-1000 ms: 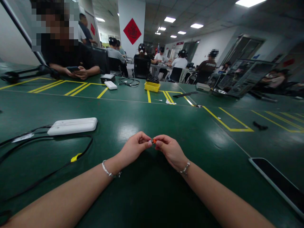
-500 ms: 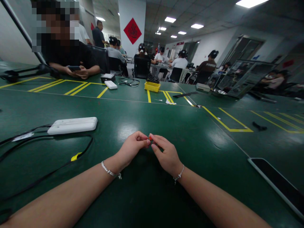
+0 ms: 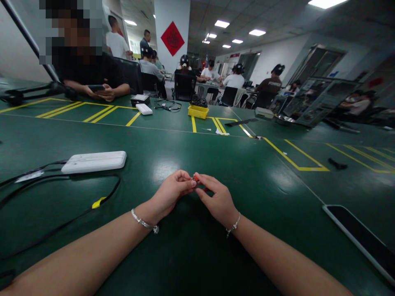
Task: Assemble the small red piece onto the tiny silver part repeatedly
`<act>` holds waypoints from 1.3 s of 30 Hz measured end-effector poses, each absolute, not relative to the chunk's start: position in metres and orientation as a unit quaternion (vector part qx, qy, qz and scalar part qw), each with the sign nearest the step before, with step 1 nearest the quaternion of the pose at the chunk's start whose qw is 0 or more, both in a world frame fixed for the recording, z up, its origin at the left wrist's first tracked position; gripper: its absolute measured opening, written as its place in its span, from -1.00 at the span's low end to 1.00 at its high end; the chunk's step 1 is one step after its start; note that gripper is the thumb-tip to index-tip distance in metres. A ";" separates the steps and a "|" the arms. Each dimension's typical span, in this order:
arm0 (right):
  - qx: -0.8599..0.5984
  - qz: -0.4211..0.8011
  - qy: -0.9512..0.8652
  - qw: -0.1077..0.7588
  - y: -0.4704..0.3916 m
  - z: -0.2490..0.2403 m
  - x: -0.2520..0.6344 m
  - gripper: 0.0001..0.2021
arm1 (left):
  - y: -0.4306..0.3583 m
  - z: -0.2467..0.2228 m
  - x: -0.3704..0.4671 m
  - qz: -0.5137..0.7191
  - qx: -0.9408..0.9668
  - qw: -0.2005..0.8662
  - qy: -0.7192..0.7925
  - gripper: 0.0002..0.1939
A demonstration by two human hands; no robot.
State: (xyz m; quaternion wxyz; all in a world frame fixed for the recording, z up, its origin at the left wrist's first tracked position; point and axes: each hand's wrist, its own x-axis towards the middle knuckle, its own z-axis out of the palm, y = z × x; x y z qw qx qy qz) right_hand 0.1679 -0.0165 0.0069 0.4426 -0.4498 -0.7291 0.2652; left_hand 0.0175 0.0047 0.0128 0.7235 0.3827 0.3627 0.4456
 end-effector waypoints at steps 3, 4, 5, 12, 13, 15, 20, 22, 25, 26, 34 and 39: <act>-0.448 0.257 -0.734 0.442 -0.016 0.006 0.167 -0.60 | 0.003 0.013 0.018 0.447 0.379 0.723 0.367 -0.80; -0.450 0.251 -0.735 0.441 -0.017 0.006 0.166 -0.59 | 0.002 0.013 0.019 0.449 0.376 0.723 0.368 -0.80; -0.456 0.241 -0.736 0.439 -0.017 0.006 0.166 -0.58 | 0.001 0.014 0.020 0.449 0.374 0.722 0.370 -0.80; -0.491 0.172 -0.737 0.431 -0.019 0.010 0.166 -0.67 | -0.005 0.015 0.027 0.425 0.402 0.722 0.371 -0.82; -0.492 0.171 -0.738 0.429 -0.019 0.011 0.167 -0.68 | -0.005 0.015 0.027 0.421 0.403 0.725 0.366 -0.83; -0.496 0.168 -0.740 0.422 -0.019 0.011 0.167 -0.70 | -0.005 0.014 0.027 0.414 0.399 0.736 0.358 -0.84; -0.491 0.161 -0.750 0.413 -0.018 0.011 0.169 -0.72 | -0.003 0.013 0.024 0.395 0.366 0.767 0.350 -0.83; -0.485 0.159 -0.756 0.411 -0.018 0.012 0.169 -0.70 | -0.003 0.012 0.024 0.388 0.361 0.777 0.340 -0.81; -0.483 0.157 -0.760 0.405 -0.017 0.012 0.171 -0.71 | -0.002 0.012 0.024 0.380 0.359 0.784 0.334 -0.80; -0.482 0.159 -0.761 0.405 -0.017 0.012 0.171 -0.71 | -0.002 0.012 0.023 0.379 0.360 0.784 0.334 -0.81; -0.474 0.163 -0.761 0.411 -0.016 0.011 0.172 -0.72 | -0.001 0.011 0.022 0.359 0.398 0.777 0.329 -0.86; -0.456 0.172 -0.768 0.416 -0.017 0.014 0.170 -0.69 | -0.001 0.010 0.024 0.371 0.409 0.765 0.331 -0.87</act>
